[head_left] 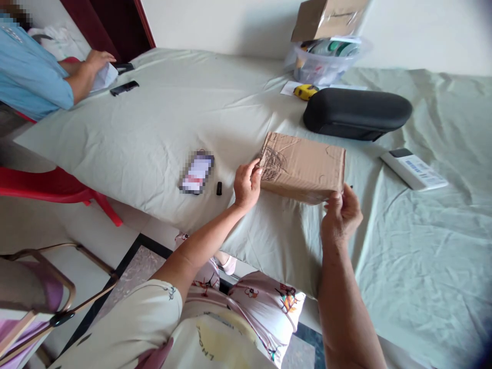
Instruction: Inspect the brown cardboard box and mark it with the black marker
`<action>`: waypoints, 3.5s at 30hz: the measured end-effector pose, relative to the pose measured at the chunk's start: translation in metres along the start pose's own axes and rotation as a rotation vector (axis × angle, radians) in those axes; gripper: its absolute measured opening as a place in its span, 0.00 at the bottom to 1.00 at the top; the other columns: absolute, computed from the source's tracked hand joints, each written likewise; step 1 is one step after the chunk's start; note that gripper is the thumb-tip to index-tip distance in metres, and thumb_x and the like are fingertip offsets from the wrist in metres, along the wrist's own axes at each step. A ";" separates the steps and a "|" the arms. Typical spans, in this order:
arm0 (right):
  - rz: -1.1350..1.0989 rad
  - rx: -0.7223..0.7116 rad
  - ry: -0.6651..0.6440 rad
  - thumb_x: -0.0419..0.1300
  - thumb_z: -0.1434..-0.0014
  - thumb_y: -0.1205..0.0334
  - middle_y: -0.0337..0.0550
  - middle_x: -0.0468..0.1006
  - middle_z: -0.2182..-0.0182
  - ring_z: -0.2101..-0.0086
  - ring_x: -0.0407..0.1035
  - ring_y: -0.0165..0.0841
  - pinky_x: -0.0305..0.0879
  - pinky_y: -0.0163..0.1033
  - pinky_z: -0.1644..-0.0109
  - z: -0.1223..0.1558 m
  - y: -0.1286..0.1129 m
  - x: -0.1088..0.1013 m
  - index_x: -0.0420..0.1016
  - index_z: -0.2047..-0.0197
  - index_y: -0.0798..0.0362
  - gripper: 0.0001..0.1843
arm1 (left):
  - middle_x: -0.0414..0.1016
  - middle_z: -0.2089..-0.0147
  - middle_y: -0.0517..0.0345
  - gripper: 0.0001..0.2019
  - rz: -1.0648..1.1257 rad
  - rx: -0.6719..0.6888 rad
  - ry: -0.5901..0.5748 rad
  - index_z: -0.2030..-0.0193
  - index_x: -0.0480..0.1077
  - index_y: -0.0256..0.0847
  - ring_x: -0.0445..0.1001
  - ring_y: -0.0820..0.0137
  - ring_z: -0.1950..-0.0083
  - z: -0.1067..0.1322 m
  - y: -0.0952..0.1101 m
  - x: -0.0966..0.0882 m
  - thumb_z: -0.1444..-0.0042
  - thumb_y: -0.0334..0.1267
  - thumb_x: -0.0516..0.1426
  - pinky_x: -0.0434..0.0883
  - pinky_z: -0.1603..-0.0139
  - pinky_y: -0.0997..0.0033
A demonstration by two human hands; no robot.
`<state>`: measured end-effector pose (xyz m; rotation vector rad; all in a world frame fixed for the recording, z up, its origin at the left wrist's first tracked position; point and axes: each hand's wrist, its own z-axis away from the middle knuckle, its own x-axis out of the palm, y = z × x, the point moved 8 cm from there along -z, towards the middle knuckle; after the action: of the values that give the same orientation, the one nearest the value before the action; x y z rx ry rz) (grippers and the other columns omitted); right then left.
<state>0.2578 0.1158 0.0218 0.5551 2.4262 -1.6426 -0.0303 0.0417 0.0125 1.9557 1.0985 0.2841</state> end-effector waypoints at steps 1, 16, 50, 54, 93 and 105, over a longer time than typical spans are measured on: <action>-0.003 0.021 -0.012 0.57 0.37 0.35 0.43 0.76 0.63 0.64 0.68 0.36 0.69 0.46 0.56 -0.001 0.003 0.002 0.80 0.43 0.53 0.34 | 0.81 0.50 0.45 0.31 -0.026 0.008 0.004 0.40 0.76 0.42 0.80 0.62 0.47 0.001 -0.003 0.002 0.22 0.64 0.43 0.78 0.40 0.60; 0.382 0.037 -0.177 0.63 0.45 0.57 0.41 0.76 0.69 0.69 0.67 0.36 0.68 0.47 0.56 0.002 0.034 0.025 0.68 0.65 0.46 0.07 | 0.80 0.44 0.41 0.22 -0.309 -0.218 -0.198 0.38 0.71 0.37 0.81 0.53 0.39 0.002 -0.040 0.014 0.36 0.36 0.68 0.77 0.34 0.53; 0.067 -0.081 0.071 0.77 0.46 0.42 0.48 0.68 0.46 0.54 0.71 0.40 0.79 0.56 0.46 0.019 0.010 0.020 0.66 0.30 0.43 0.46 | 0.56 0.17 0.28 0.64 -0.042 -0.038 -0.104 0.17 0.46 0.42 0.55 0.44 0.13 0.018 0.006 0.016 0.49 0.69 0.73 0.60 0.14 0.44; 0.001 -0.104 0.086 0.73 0.40 0.39 0.42 0.71 0.54 0.61 0.71 0.34 0.78 0.49 0.51 0.012 0.004 0.009 0.76 0.39 0.43 0.31 | 0.55 0.15 0.34 0.61 0.021 -0.044 -0.087 0.16 0.45 0.48 0.58 0.48 0.13 0.010 -0.002 0.009 0.46 0.72 0.70 0.64 0.16 0.49; -0.436 -0.039 -0.176 0.75 0.42 0.33 0.24 0.74 0.73 0.76 0.75 0.29 0.74 0.39 0.70 0.039 -0.034 0.030 0.60 0.49 0.40 0.35 | 0.53 0.13 0.47 0.56 0.292 -0.042 -0.130 0.16 0.22 0.63 0.58 0.55 0.13 -0.029 0.000 -0.011 0.34 0.76 0.54 0.65 0.16 0.48; -0.521 0.103 -0.020 0.65 0.40 0.24 0.28 0.80 0.73 0.76 0.78 0.31 0.72 0.38 0.73 0.033 -0.026 0.024 0.59 0.50 0.40 0.34 | 0.59 0.15 0.43 0.45 0.313 0.021 -0.506 0.16 0.46 0.61 0.67 0.54 0.17 0.036 0.033 0.045 0.32 0.71 0.57 0.80 0.31 0.54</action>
<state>0.2235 0.0817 0.0236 -0.1023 2.6300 -1.9465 0.0359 0.0483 0.0068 2.0603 0.4721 -0.0609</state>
